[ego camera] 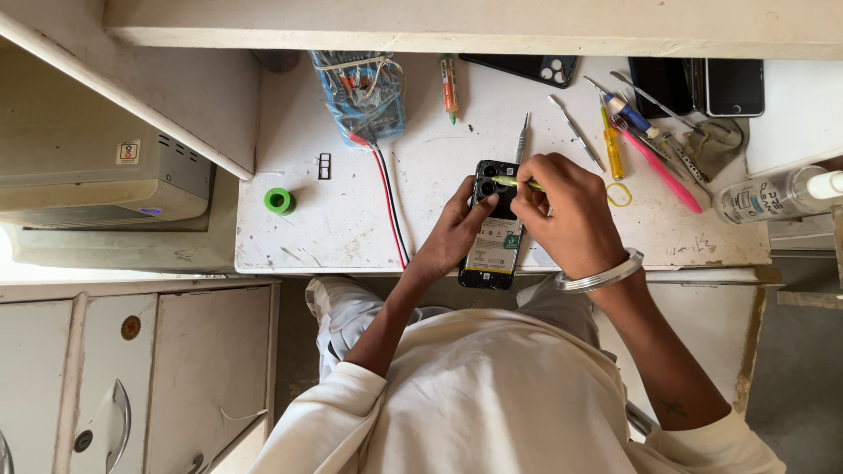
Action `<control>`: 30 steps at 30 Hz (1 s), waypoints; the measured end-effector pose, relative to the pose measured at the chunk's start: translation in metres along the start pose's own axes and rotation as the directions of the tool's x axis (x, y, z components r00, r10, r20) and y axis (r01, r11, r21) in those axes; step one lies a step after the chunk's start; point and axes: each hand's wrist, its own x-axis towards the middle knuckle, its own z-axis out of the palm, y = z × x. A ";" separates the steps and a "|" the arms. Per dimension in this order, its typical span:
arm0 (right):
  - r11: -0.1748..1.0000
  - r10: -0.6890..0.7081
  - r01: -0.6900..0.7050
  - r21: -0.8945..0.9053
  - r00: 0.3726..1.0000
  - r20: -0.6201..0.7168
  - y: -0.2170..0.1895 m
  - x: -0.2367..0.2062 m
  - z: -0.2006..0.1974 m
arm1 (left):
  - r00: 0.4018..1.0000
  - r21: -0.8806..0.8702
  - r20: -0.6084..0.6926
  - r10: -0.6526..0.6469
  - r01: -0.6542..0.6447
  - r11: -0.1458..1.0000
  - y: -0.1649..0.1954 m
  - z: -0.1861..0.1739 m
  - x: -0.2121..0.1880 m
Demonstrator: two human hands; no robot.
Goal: The person pries open the back of a smartphone at a repair workbench, removes the back cover, and works on the internal components. They use a small pry tool and tweezers on the phone, set the cover aside, and later use a metal spatula-like tool on the exposed internals while holding the phone.
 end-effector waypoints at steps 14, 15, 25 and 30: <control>0.992 -0.111 0.121 -0.037 0.974 0.198 -0.002 0.019 -0.015 | 1.000 -0.010 -0.020 0.003 -0.003 1.000 -0.005 -0.002 0.004; 0.990 -0.115 0.128 -0.051 0.972 0.206 -0.002 0.020 -0.015 | 1.000 -0.011 -0.027 -0.006 0.006 1.000 -0.005 -0.002 0.004; 0.933 -0.192 0.240 -0.268 0.962 0.193 0.000 0.033 -0.010 | 1.000 -0.009 -0.008 0.011 -0.011 1.000 -0.004 -0.002 0.004; 0.913 -0.285 0.332 -0.237 0.935 0.212 -0.002 0.034 -0.008 | 1.000 -0.055 -0.014 -0.003 0.002 0.999 -0.008 -0.004 0.008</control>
